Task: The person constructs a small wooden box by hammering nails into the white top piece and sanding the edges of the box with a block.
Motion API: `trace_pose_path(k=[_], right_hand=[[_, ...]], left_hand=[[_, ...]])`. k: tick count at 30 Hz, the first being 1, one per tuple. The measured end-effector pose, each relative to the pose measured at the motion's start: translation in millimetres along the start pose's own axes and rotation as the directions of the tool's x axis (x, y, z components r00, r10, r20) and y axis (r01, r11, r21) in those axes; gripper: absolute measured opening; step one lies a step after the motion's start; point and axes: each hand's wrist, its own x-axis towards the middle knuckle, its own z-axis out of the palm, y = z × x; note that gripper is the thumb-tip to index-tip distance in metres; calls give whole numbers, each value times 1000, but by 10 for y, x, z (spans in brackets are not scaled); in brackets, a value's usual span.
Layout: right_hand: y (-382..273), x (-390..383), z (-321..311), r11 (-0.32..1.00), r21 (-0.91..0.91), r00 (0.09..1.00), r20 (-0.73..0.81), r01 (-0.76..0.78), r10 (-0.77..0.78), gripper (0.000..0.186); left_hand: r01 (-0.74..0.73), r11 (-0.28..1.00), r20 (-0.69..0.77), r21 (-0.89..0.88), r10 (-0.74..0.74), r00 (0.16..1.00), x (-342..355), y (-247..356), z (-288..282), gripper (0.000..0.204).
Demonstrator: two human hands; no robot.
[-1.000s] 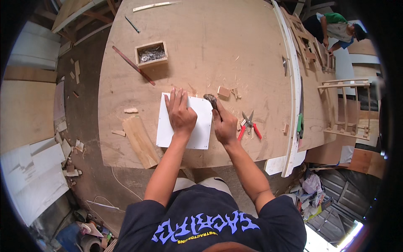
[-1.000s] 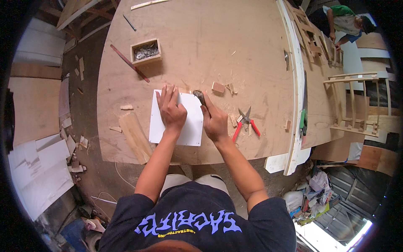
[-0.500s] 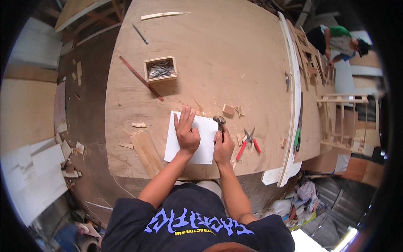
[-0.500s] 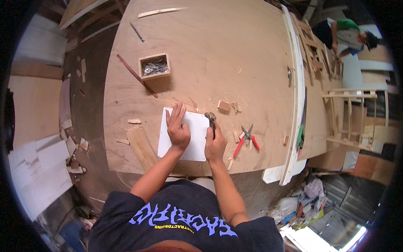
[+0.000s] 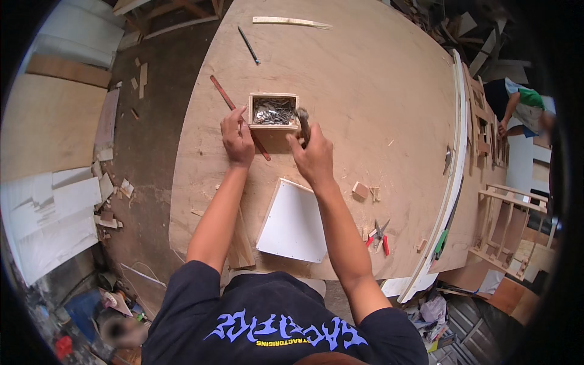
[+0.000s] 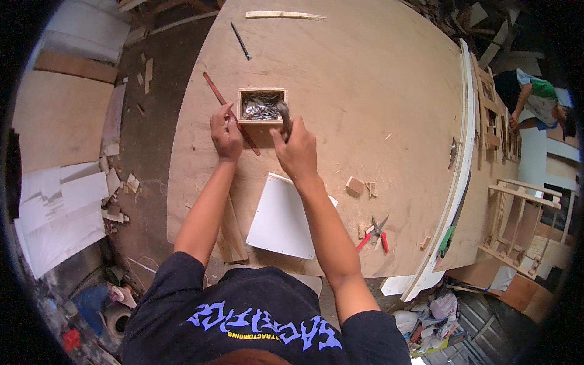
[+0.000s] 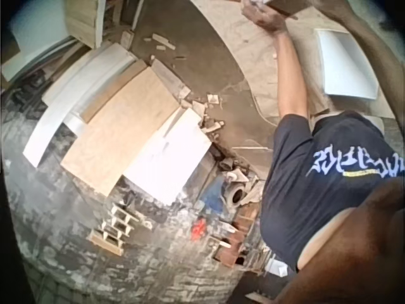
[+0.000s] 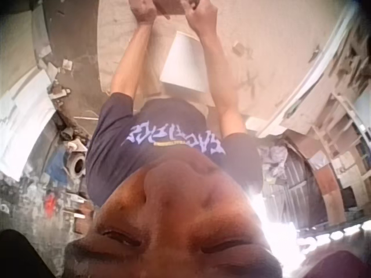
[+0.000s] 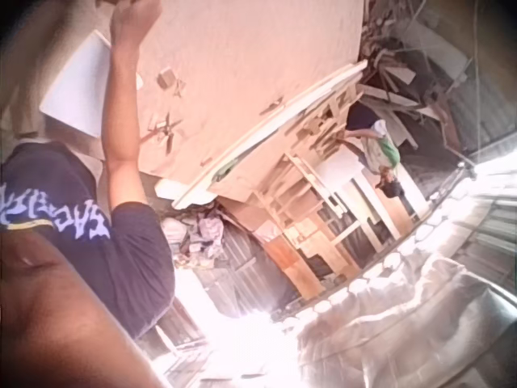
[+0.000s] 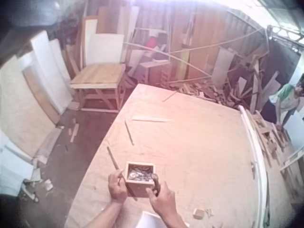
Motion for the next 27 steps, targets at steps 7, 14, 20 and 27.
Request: trace_pose_path(k=[7,14,20,27], right_hand=[[129,718,504,986,-41,981,116,159,-153,27],[197,858,736,977,-184,987,138,107,-83,30],[179,894,799,953,-280,981,184,114,-63,30],[189,925,801,966,-239,987,147,98,-64,29]], left_hand=[[100,995,100,-26,-97,990,-28,-139,94,32],[31,999,101,34,-34,994,-37,-198,123,32],[53,998,131,21,-55,990,-14,-169,117,32],[55,998,134,18,-57,989,32,-141,104,30]])
